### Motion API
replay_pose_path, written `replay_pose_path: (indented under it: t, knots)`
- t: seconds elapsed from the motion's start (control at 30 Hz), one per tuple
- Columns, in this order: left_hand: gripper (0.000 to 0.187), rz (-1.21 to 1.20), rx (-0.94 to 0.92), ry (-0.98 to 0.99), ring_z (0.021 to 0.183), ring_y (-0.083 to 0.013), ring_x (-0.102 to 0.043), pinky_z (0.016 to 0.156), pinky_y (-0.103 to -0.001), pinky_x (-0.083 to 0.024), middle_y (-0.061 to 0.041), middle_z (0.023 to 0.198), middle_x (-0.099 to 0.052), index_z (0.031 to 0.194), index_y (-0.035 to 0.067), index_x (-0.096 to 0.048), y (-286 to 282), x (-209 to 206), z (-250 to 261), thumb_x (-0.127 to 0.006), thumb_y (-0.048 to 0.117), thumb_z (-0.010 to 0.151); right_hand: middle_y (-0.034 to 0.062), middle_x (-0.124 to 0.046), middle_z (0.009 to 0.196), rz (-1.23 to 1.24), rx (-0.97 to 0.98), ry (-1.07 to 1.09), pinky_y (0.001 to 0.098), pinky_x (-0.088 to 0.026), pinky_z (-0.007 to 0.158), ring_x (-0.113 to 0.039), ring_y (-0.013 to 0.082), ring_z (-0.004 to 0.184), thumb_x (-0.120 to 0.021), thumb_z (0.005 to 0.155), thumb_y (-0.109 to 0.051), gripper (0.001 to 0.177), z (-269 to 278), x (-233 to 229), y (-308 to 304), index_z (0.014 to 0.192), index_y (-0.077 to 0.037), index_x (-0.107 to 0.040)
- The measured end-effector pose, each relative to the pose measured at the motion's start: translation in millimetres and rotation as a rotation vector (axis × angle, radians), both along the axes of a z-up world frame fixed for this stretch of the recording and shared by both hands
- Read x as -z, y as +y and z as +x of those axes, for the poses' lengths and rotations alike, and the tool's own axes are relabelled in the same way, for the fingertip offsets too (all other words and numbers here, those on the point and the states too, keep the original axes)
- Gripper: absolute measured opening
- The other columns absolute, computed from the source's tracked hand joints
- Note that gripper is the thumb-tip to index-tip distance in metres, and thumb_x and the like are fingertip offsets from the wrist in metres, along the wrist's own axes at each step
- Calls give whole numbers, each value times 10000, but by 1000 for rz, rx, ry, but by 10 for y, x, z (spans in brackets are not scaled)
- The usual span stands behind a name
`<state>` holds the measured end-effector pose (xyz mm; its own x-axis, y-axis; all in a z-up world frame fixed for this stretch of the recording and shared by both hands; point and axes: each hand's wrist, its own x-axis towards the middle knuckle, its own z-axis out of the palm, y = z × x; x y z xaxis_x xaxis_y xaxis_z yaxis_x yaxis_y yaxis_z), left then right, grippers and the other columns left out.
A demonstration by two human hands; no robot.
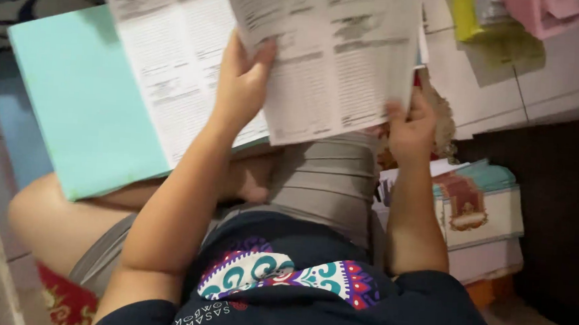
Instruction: The person organizes and reviews printed documents by flipping through stacks of papers and individual sheets by hand, then placing them onto a stack or into a folder on the floor.
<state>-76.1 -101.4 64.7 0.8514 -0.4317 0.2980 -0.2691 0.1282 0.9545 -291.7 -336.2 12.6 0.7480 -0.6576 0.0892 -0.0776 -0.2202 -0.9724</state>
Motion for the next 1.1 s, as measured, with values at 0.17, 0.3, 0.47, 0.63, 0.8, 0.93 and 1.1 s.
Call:
replay_pose_path:
  t: [0.17,0.3,0.47,0.63,0.8,0.93,1.1]
  knots:
    - [357,-140,48,-48,1291,-230,-594,1157,-367,-417,-125,1357,-655,1390,56,-526,-1241,350,160,-574,109,1040,155,-690,1295,877,144,-549,439,-577,1028,-674,294,1197,-665,982,-197,440,198,525,-273,1382,-37,-574]
    - [456,54,56,-114,1318,-269,-638,1125,-363,-463,-115,1417,-665,1500,131,-443,-1889,591,317,-571,169,1064,219,-547,1494,621,119,-673,511,-479,1191,-541,376,1384,-653,1012,1,573,559,523,-462,1524,-1,-395]
    - [370,159,125,-154,1192,-312,-705,954,-392,-506,-118,1321,-715,1407,177,-464,-2317,629,643,-548,189,1046,169,-682,1301,572,310,-617,408,-581,1010,-668,293,1171,-652,997,-26,415,902,1137,-1136,1395,32,-549]
    - [217,303,83,-158,1047,-249,-712,836,-390,-497,-86,1164,-711,1212,120,-485,-1657,-119,597,-475,263,1050,134,-727,1131,667,412,-392,333,-614,732,-716,238,923,-620,968,-40,403,1207,1580,-1481,1363,29,-579]
    - [114,386,-8,-35,849,-286,-725,773,-400,-594,-129,901,-684,1104,69,-677,-733,-17,540,-582,132,1094,245,-464,1518,368,456,-5,469,-447,1169,-474,310,1412,-704,995,-121,641,1464,2066,-1426,1525,55,-389]
    - [219,197,-34,-161,827,-280,-615,913,-405,-501,-184,862,-601,1218,-102,-635,-28,-309,479,-509,-74,1041,134,-581,1281,432,427,-43,357,-660,838,-673,234,1048,-702,955,-131,555,1445,2294,-1659,1449,-47,-464]
    - [224,186,-29,-113,894,-272,-597,943,-404,-483,-170,929,-590,1237,-73,-621,213,-379,284,-502,-53,1049,156,-668,919,793,352,146,338,-717,735,-799,309,804,-533,1021,-514,626,979,2216,-1836,1502,-164,-337]
